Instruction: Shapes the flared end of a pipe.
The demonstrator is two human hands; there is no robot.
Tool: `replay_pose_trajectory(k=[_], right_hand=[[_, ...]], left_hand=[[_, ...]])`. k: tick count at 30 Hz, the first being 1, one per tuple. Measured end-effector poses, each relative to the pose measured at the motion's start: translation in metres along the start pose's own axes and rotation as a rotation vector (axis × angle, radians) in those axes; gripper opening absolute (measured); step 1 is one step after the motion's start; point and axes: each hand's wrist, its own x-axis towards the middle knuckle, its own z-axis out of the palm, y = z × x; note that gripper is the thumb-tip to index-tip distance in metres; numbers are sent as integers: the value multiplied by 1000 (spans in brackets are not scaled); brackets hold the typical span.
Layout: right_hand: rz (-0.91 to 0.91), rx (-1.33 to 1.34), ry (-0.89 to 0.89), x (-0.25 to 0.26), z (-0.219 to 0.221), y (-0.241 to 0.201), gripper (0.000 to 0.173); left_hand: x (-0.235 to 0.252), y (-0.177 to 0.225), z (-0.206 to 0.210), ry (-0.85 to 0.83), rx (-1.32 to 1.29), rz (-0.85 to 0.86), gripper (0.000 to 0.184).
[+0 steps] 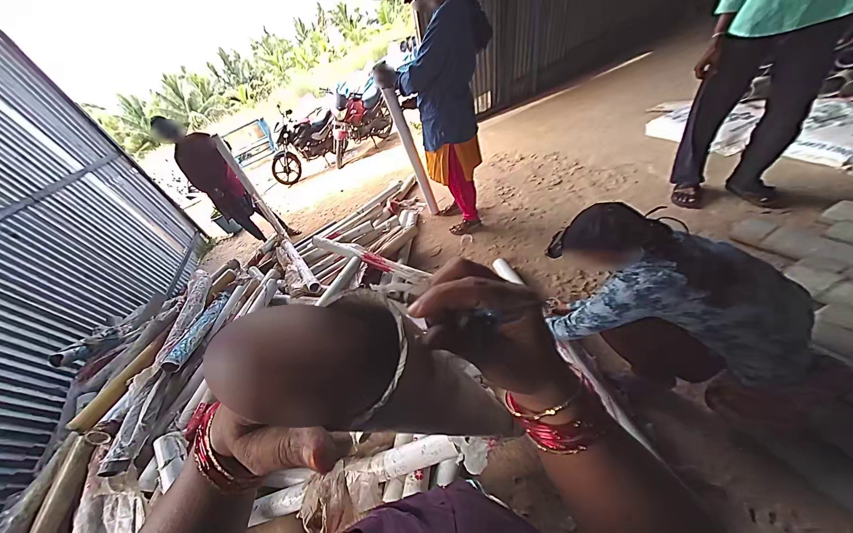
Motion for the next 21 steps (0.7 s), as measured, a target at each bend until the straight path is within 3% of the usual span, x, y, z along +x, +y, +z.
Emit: replay_pose_trajectory(k=[7, 10, 14, 16, 21], right_hand=[[-81, -287, -48, 3, 1, -7, 8], [-20, -321, -51, -10, -9, -7, 10], [167, -334, 216, -40, -5, -22, 11], [145, -431, 318, -51, 11, -32, 23], [2, -812, 404, -61, 27, -27, 59]], left_hand=[[8, 0, 0, -16, -6, 10, 67], [13, -5, -4, 8, 12, -57, 81], [36, -16, -15, -64, 140, -155, 98], [54, -19, -18, -114, 139, -248, 96], [123, -5, -13, -359, -189, -529, 73]])
